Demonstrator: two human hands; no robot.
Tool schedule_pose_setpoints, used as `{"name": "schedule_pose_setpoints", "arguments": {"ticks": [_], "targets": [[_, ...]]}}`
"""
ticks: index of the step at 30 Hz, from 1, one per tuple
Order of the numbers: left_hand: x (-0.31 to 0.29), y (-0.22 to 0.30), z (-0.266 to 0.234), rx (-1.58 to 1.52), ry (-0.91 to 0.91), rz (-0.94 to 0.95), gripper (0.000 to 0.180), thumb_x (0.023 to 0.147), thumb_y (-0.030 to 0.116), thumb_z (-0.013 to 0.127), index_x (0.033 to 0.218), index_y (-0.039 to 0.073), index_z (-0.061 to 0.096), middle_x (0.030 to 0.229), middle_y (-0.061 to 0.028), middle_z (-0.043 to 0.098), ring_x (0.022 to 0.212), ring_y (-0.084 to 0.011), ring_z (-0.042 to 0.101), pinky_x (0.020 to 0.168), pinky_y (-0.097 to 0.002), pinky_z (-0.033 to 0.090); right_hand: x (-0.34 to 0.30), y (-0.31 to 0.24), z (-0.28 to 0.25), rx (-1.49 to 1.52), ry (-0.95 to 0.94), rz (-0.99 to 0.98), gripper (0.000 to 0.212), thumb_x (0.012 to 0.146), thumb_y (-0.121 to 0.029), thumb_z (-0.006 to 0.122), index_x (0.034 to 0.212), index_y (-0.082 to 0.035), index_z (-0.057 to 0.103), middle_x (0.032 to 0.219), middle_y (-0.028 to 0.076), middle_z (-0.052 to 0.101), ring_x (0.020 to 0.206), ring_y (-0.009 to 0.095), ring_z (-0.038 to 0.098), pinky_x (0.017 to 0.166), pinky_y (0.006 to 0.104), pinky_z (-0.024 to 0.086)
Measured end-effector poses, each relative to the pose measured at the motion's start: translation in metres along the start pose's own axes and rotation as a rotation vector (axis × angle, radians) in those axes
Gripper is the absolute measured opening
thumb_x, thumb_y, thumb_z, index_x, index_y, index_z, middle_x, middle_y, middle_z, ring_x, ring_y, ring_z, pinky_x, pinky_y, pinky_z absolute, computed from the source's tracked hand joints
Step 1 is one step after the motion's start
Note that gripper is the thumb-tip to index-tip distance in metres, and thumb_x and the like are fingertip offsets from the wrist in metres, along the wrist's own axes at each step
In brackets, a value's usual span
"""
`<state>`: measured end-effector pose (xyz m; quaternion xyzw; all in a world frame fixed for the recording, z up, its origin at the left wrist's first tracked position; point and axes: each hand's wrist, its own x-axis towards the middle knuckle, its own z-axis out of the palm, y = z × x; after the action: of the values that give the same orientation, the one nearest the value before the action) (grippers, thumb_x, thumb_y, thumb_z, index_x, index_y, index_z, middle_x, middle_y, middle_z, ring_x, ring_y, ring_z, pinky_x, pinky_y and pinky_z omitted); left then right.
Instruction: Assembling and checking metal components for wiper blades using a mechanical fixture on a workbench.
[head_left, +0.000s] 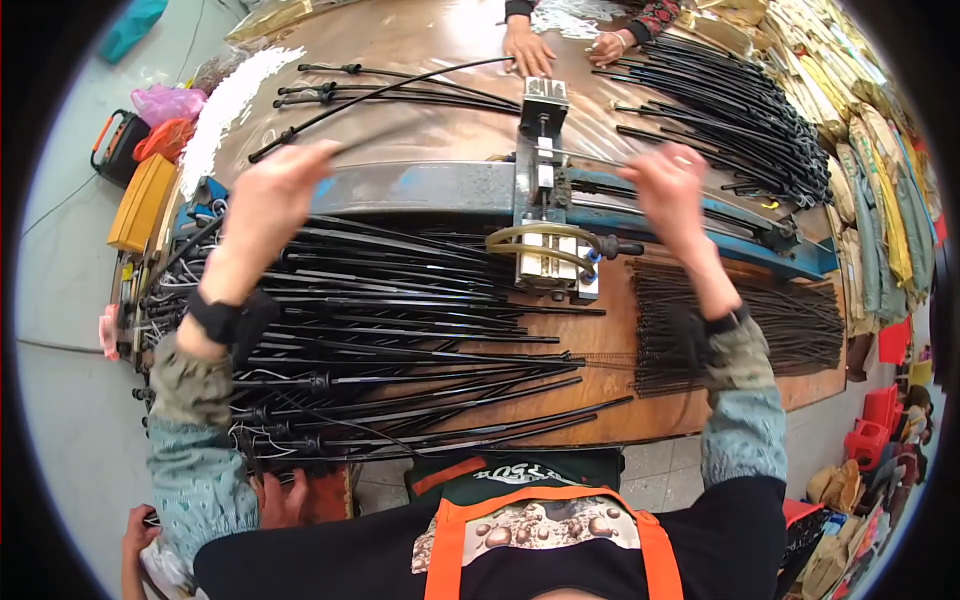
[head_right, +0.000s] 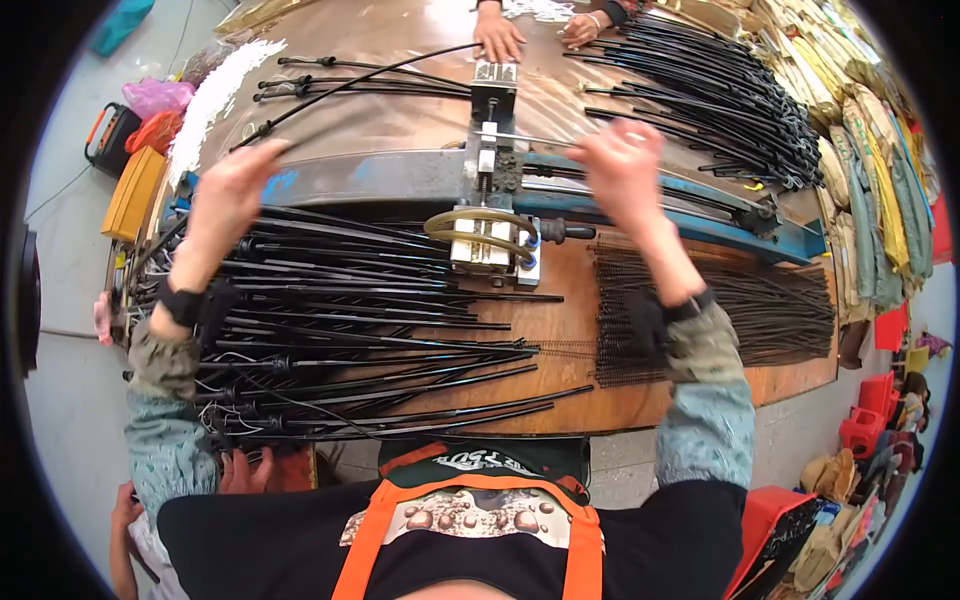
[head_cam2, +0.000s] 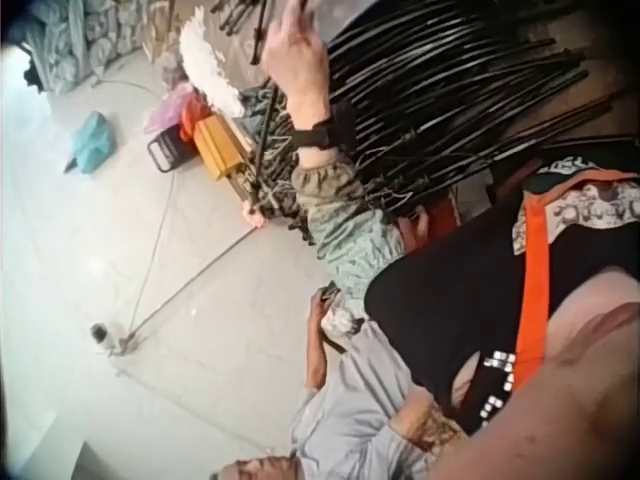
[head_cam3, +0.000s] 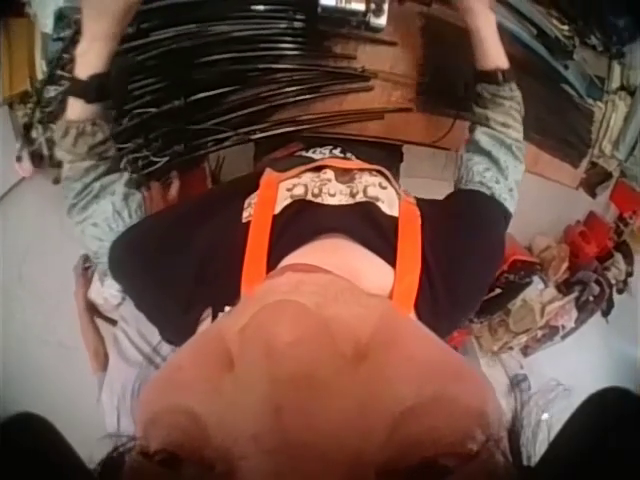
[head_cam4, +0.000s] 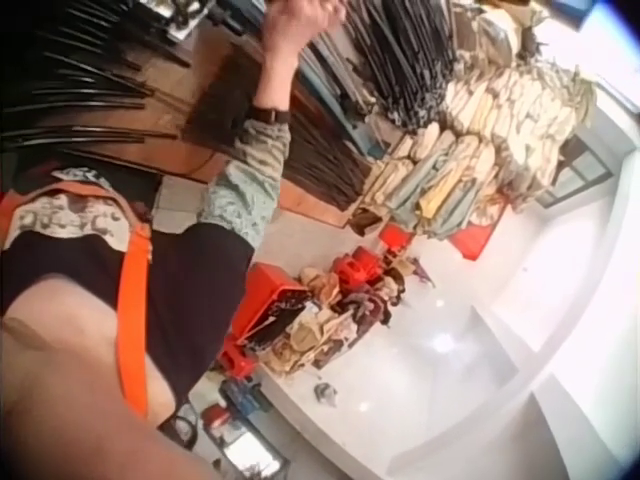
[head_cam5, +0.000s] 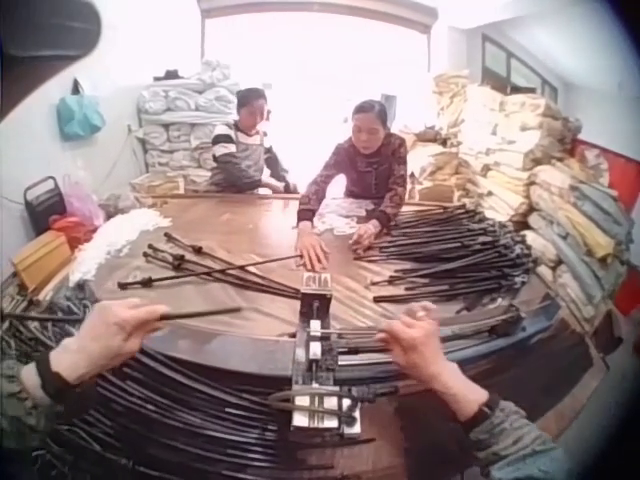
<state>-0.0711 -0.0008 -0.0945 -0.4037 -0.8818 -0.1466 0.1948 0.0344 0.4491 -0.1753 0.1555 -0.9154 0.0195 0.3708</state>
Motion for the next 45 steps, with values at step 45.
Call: {"name": "schedule_pose_setpoints", "arguments": {"ticks": [45], "targets": [[0.069, 0.078, 0.129, -0.103, -0.226, 0.064, 0.016, 0.095, 0.022, 0.056, 0.088, 0.008, 0.053, 0.076, -0.0176, 0.063, 0.076, -0.0404, 0.062, 0.062, -0.0495, 0.047, -0.073, -0.065, -0.046, 0.294, -0.173, 0.254, 0.025, 0.086, -0.010, 0.068, 0.110, -0.003, 0.065, 0.091, 0.008, 0.065, 0.088, 0.025, 0.060, 0.082, 0.0377, 0.042]]}}
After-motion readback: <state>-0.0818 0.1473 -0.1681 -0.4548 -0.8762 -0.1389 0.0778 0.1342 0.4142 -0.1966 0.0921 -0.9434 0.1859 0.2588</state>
